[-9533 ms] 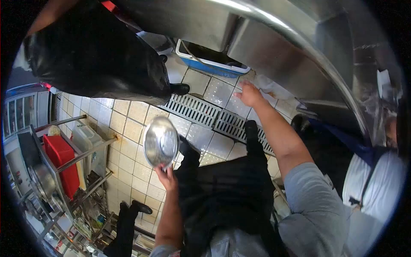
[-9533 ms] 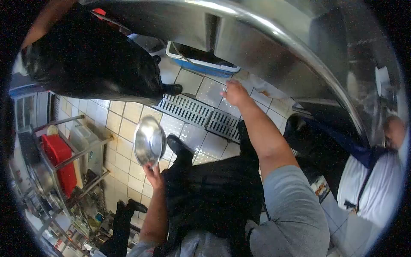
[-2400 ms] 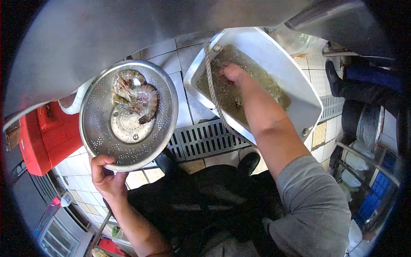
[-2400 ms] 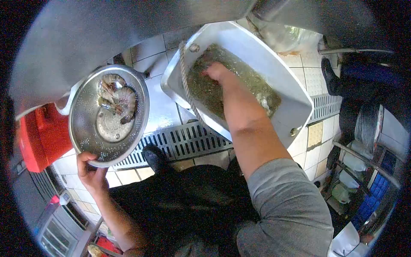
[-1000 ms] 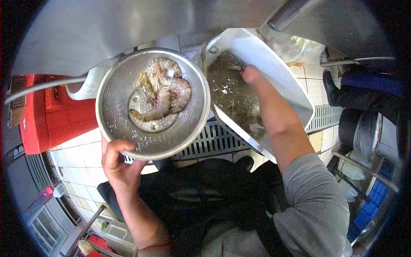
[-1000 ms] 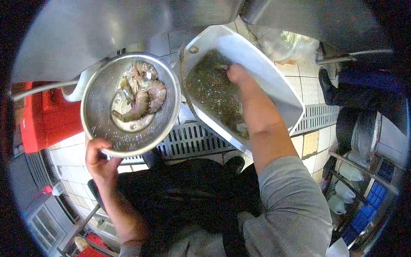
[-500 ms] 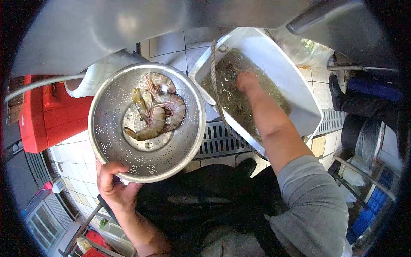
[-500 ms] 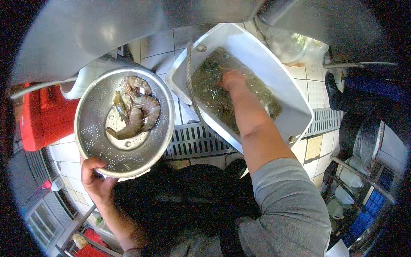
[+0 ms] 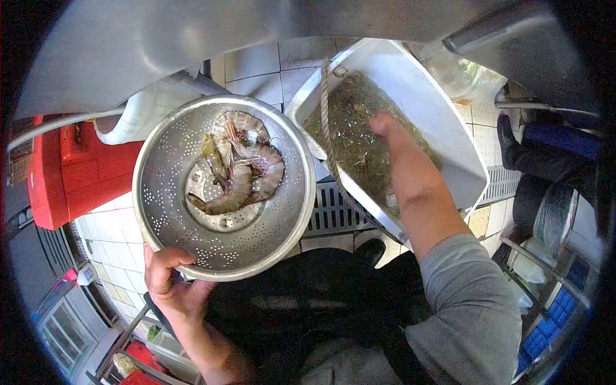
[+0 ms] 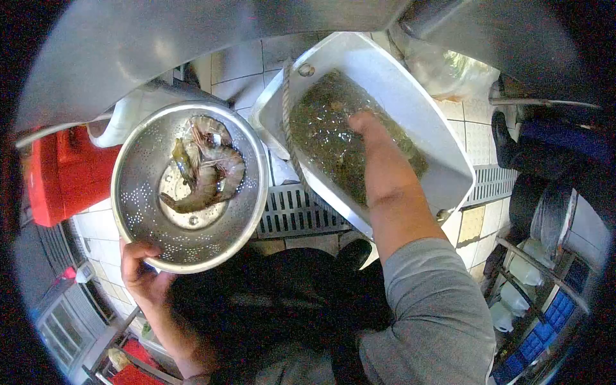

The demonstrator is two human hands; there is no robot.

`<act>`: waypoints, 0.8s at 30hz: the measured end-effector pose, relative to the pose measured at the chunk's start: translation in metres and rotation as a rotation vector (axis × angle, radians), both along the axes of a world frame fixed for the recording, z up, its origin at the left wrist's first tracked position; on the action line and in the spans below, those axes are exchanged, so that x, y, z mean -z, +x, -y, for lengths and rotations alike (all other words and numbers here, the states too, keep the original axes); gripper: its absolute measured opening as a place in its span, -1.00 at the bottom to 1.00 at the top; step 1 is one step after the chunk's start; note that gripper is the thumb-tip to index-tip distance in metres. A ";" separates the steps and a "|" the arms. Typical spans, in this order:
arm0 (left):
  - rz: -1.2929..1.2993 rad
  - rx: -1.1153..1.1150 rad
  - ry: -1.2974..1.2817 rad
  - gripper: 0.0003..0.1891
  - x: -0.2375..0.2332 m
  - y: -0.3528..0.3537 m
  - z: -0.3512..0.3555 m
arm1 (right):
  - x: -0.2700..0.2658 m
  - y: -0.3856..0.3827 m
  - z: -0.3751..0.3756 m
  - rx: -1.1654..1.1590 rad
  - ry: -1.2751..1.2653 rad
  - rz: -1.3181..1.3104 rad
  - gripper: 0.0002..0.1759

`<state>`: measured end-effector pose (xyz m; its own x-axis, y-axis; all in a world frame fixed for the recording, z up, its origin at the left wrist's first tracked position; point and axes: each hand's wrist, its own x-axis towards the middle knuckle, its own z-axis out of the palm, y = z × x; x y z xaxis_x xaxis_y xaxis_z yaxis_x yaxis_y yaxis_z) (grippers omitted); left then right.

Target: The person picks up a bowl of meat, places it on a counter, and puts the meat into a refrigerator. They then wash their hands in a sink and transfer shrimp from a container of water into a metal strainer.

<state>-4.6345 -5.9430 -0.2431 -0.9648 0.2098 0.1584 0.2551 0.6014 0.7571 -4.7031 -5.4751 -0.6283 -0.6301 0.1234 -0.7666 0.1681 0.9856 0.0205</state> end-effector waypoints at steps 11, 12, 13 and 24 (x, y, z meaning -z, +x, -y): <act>0.074 -0.063 0.035 -0.54 -0.004 0.005 -0.006 | -0.076 0.000 0.021 0.153 -0.145 0.085 -0.45; 0.077 -0.053 0.039 -0.54 -0.003 0.005 -0.005 | -0.083 0.002 0.025 0.475 -0.218 0.008 -0.43; 0.080 -0.056 0.039 -0.54 -0.002 0.005 -0.005 | -0.064 0.004 0.018 0.473 -0.217 0.010 -0.43; 0.043 0.017 0.051 -0.54 0.002 -0.001 -0.009 | -0.019 0.014 0.031 1.140 -0.722 -0.074 -0.38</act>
